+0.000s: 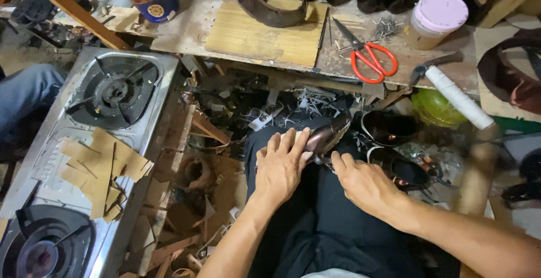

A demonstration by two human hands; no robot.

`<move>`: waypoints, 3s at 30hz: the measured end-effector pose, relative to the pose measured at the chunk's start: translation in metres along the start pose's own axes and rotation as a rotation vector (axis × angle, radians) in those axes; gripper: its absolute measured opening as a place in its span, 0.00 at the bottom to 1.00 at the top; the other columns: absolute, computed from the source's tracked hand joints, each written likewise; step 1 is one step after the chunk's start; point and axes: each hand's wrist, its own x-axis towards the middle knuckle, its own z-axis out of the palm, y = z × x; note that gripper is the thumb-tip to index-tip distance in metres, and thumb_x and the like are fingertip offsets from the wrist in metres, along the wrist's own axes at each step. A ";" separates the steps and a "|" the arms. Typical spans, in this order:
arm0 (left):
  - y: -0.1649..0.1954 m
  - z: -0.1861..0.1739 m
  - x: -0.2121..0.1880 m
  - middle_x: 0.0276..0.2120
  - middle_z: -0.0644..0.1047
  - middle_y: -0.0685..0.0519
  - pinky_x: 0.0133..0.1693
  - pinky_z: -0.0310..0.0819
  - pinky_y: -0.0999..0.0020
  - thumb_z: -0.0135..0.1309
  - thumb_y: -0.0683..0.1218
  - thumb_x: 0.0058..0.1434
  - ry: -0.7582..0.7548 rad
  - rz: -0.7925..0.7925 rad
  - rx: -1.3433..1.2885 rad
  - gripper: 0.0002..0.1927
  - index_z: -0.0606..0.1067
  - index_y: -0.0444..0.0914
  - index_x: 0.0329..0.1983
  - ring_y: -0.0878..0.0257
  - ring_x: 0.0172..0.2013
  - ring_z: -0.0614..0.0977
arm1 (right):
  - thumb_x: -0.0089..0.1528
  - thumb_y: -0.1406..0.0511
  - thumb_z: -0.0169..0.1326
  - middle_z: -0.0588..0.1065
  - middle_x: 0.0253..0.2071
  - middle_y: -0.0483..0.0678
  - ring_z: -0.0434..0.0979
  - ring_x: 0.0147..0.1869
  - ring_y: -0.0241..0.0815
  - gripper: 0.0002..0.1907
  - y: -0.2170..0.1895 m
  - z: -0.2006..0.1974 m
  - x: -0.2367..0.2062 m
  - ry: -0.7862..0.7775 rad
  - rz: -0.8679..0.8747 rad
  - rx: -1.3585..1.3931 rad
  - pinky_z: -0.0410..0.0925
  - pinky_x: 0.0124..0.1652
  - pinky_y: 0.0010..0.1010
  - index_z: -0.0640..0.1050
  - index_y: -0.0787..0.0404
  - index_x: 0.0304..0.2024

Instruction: The person uses a hammer and a small metal tool to tap and shape the heel area of a high-heeled shoe. They repeatedly reposition the shoe and tap along the heel edge, then place a cardboard insert into the shoe's heel cavity.

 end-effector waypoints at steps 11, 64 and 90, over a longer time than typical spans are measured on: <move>-0.014 0.005 0.011 0.65 0.65 0.34 0.58 0.65 0.42 0.55 0.50 0.59 -0.115 0.184 0.152 0.44 0.51 0.37 0.76 0.33 0.60 0.70 | 0.61 0.64 0.52 0.77 0.26 0.56 0.79 0.26 0.58 0.10 -0.016 -0.052 -0.008 0.294 0.059 0.329 0.70 0.25 0.45 0.76 0.64 0.41; -0.057 0.005 -0.038 0.55 0.78 0.42 0.56 0.71 0.56 0.74 0.45 0.42 0.178 -0.048 -0.530 0.43 0.69 0.37 0.62 0.44 0.56 0.78 | 0.71 0.58 0.44 0.73 0.20 0.45 0.74 0.20 0.36 0.18 -0.013 -0.013 0.005 0.517 0.371 0.846 0.67 0.24 0.30 0.77 0.66 0.38; -0.005 0.006 -0.033 0.44 0.75 0.55 0.52 0.69 0.71 0.49 0.51 0.69 -0.132 -0.045 -1.269 0.21 0.74 0.36 0.61 0.66 0.47 0.75 | 0.65 0.59 0.51 0.82 0.34 0.44 0.80 0.38 0.31 0.16 0.001 -0.043 -0.049 -0.301 0.180 1.152 0.74 0.41 0.27 0.83 0.62 0.43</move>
